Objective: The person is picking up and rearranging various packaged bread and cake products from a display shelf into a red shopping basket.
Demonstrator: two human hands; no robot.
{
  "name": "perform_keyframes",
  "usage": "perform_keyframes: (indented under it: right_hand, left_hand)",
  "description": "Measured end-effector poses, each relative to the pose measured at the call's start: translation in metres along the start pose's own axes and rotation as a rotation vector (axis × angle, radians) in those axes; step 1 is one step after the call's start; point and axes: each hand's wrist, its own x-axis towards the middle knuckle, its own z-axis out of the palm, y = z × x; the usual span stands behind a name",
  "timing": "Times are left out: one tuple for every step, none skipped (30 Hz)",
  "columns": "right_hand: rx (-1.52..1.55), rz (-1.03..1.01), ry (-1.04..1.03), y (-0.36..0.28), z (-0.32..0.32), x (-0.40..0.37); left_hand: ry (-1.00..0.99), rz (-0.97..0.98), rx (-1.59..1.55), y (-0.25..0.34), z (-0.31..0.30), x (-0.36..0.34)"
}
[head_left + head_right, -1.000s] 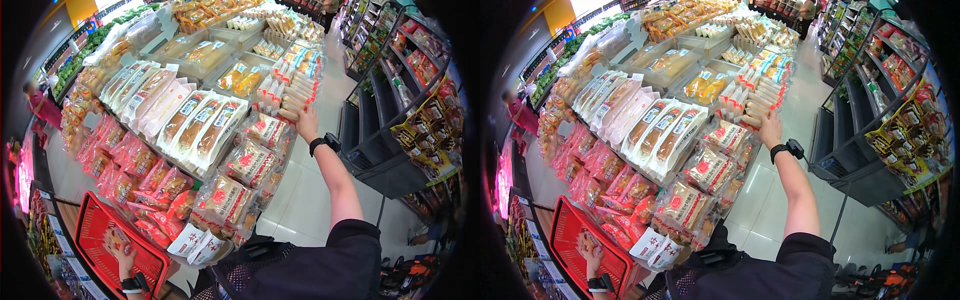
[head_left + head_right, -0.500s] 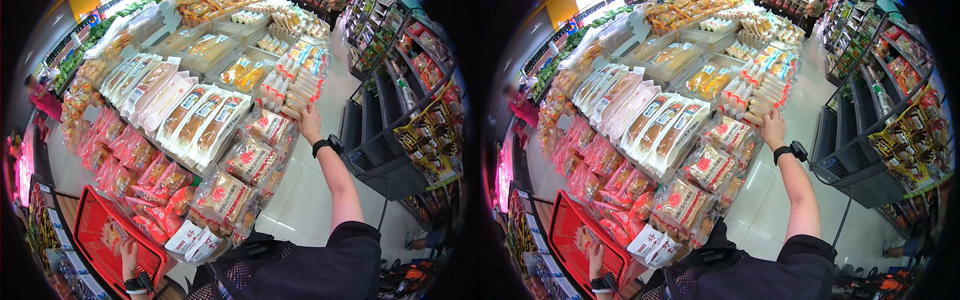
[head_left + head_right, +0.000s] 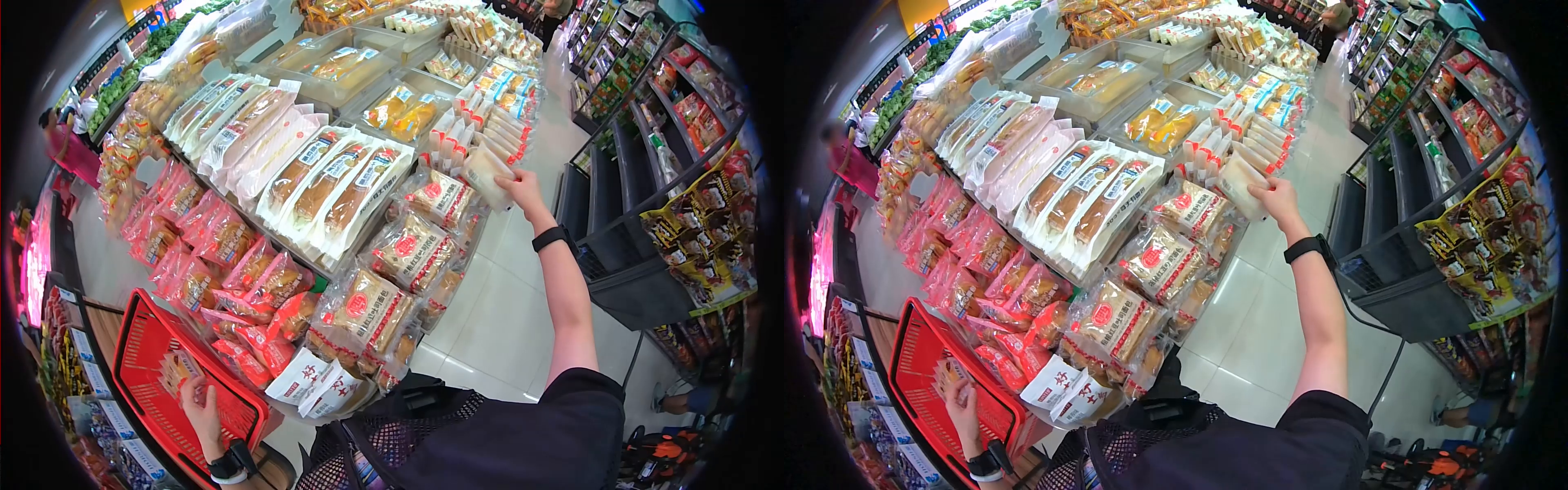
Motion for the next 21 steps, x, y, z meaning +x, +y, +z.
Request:
perform_keyframes:
  right_hand:
    - [0.088,0.105,-0.014,-0.001,-0.003,-0.001]
    - [0.176,0.21,-0.029,-0.003,-0.005,-0.003]
    - [0.172,0.208,-0.033,-0.011,-0.006,-0.008]
    - [0.236,0.217,0.052,-0.025,-0.007,-0.017]
    - [0.302,0.222,0.135,-0.042,-0.007,-0.026]
    - [0.301,0.214,0.13,-0.068,-0.012,-0.038]
    - [0.125,0.079,0.162,-0.099,-0.018,-0.054]
    - [-0.051,-0.055,0.201,-0.119,-0.018,-0.068]
    - [0.015,-0.129,0.179,-0.128,-0.014,-0.078]
    - [0.078,-0.202,0.156,-0.136,-0.008,-0.089]
    - [0.3,-0.189,0.022,-0.157,-0.001,-0.108]
    - [0.524,-0.173,-0.113,-0.18,0.011,-0.129]
    - [0.622,-0.121,-0.269,-0.193,0.025,-0.146]
    - [0.73,-0.059,-0.471,-0.198,0.042,-0.161]
    - [0.788,0.002,-0.591,-0.206,0.062,-0.179]
    - [0.843,0.064,-0.712,-0.213,0.08,-0.195]
    - [0.743,0.035,-0.757,-0.22,0.094,-0.21]
    - [0.642,0.005,-0.803,-0.226,0.106,-0.223]
    - [0.673,-0.037,-0.806,-0.235,0.114,-0.238]
    - [0.703,-0.078,-0.812,-0.245,0.119,-0.253]
    - [0.739,-0.115,-0.838,-0.25,0.124,-0.266]
  left_hand:
    - [0.121,0.071,-0.083,0.016,0.003,-0.002]
    - [0.243,0.14,-0.166,0.034,0.006,-0.005]
    - [0.296,0.178,-0.158,0.057,0.008,-0.009]
    - [0.299,0.171,-0.161,0.077,0.014,-0.01]
    - [0.355,0.287,-0.121,0.096,0.021,-0.012]
    - [0.413,0.405,-0.08,0.117,0.029,-0.013]
    - [0.393,0.501,0.023,0.143,0.036,-0.016]
    - [0.371,0.601,0.126,0.165,0.045,-0.019]
    - [0.3,0.621,0.037,0.175,0.057,-0.021]
    - [0.198,0.618,-0.029,0.192,0.069,-0.024]
    - [0.137,0.69,0.035,0.201,0.078,-0.024]
    - [0.085,0.721,0.031,0.208,0.088,-0.025]
    - [0.041,0.762,0.032,0.213,0.096,-0.025]
    - [0.0,0.805,0.034,0.217,0.103,-0.025]
    - [-0.001,0.815,0.032,0.219,0.108,-0.026]
    - [0.052,0.867,0.122,0.22,0.111,-0.028]
    - [0.105,0.915,0.213,0.22,0.113,-0.028]
    - [0.107,0.921,0.212,0.216,0.113,-0.028]
    - [0.146,0.889,0.239,0.21,0.111,-0.029]
    - [0.184,0.854,0.265,0.203,0.109,-0.03]
    - [0.28,0.862,0.253,0.193,0.108,-0.027]
